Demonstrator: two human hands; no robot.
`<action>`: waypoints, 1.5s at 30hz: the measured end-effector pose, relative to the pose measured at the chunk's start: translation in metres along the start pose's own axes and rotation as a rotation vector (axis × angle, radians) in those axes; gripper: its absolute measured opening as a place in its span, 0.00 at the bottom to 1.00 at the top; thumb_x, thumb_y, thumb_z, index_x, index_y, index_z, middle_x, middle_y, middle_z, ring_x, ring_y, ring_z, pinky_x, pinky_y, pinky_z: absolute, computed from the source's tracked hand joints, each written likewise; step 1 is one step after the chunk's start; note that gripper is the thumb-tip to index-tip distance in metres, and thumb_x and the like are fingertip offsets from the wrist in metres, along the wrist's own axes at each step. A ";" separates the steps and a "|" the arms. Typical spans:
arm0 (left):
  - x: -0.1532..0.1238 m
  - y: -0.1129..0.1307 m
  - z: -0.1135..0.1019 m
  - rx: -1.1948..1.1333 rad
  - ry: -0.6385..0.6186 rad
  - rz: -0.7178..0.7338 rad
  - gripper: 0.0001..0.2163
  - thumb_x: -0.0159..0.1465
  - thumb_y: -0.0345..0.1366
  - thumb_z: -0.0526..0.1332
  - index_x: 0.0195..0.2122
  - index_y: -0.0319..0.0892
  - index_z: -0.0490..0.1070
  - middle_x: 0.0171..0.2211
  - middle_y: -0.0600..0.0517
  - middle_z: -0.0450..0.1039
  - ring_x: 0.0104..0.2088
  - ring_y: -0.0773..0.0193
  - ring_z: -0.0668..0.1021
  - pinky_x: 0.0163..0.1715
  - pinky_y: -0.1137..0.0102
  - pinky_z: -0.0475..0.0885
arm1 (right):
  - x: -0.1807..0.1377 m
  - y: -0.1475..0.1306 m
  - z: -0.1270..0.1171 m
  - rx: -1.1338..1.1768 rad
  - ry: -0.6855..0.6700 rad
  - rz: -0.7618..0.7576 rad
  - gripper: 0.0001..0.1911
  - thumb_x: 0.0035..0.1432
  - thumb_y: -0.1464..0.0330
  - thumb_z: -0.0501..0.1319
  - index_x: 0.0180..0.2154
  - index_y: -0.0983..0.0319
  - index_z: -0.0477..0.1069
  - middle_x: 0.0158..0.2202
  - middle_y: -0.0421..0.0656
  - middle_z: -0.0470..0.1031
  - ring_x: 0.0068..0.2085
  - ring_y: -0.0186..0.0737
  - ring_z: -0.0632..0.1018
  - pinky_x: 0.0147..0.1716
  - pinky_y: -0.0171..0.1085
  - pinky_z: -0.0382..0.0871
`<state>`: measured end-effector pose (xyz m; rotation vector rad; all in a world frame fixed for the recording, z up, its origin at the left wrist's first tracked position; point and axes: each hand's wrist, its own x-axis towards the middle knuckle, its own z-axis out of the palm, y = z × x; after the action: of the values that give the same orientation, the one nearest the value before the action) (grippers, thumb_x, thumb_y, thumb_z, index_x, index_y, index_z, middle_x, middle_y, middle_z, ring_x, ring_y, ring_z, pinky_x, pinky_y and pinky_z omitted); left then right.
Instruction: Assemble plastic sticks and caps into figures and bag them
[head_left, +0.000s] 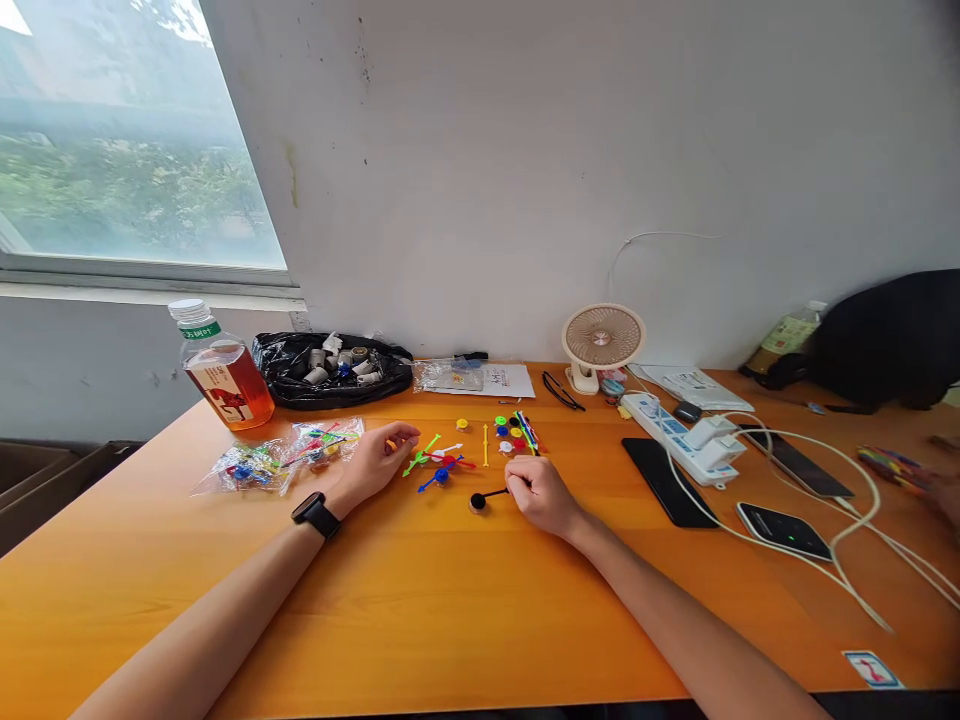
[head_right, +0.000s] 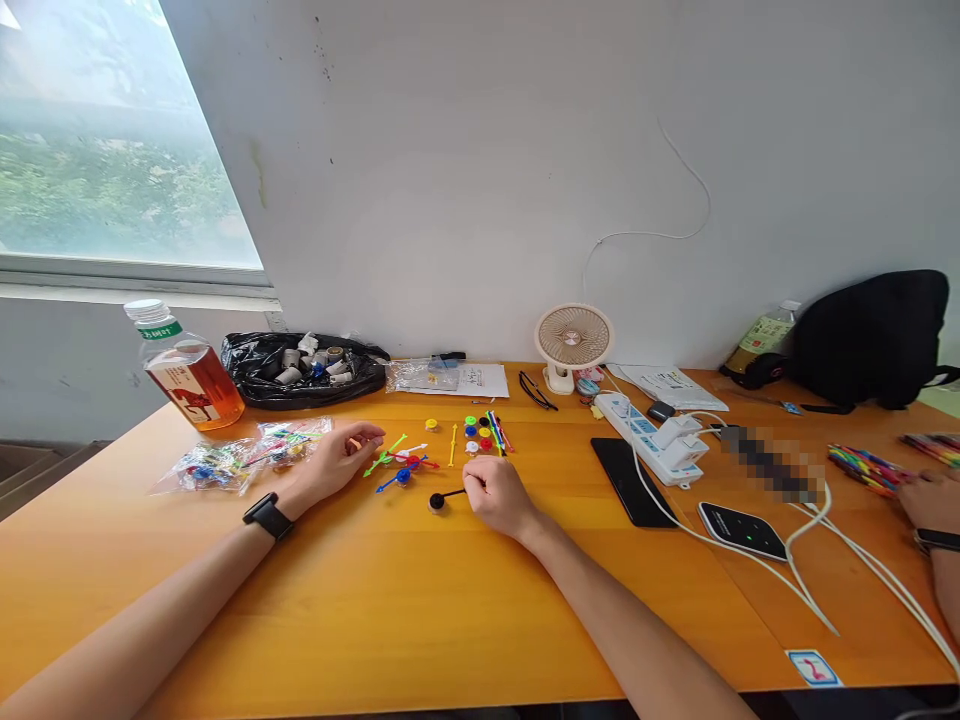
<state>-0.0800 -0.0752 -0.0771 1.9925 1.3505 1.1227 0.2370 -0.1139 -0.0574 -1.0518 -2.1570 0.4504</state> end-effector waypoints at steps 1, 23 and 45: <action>-0.001 -0.001 0.001 0.001 -0.003 0.005 0.15 0.71 0.47 0.59 0.44 0.42 0.78 0.37 0.48 0.81 0.34 0.60 0.79 0.33 0.69 0.71 | 0.000 -0.001 -0.001 0.005 -0.017 -0.001 0.17 0.58 0.75 0.51 0.20 0.58 0.50 0.19 0.38 0.57 0.24 0.36 0.62 0.28 0.37 0.54; -0.004 0.003 0.001 -0.011 0.014 0.004 0.17 0.71 0.48 0.58 0.52 0.41 0.74 0.37 0.48 0.79 0.34 0.61 0.79 0.33 0.69 0.72 | -0.009 -0.017 -0.003 0.001 -0.074 -0.056 0.11 0.62 0.74 0.49 0.27 0.58 0.57 0.24 0.37 0.62 0.27 0.37 0.64 0.30 0.36 0.53; -0.007 0.004 0.001 0.045 -0.004 0.045 0.14 0.70 0.40 0.57 0.51 0.40 0.74 0.37 0.48 0.79 0.31 0.63 0.76 0.32 0.69 0.71 | -0.008 -0.010 0.002 0.033 -0.077 -0.033 0.08 0.62 0.75 0.50 0.32 0.58 0.56 0.28 0.37 0.63 0.29 0.38 0.65 0.32 0.37 0.54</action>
<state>-0.0784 -0.0830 -0.0765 2.0660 1.3467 1.1173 0.2332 -0.1266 -0.0570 -0.9935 -2.2235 0.5172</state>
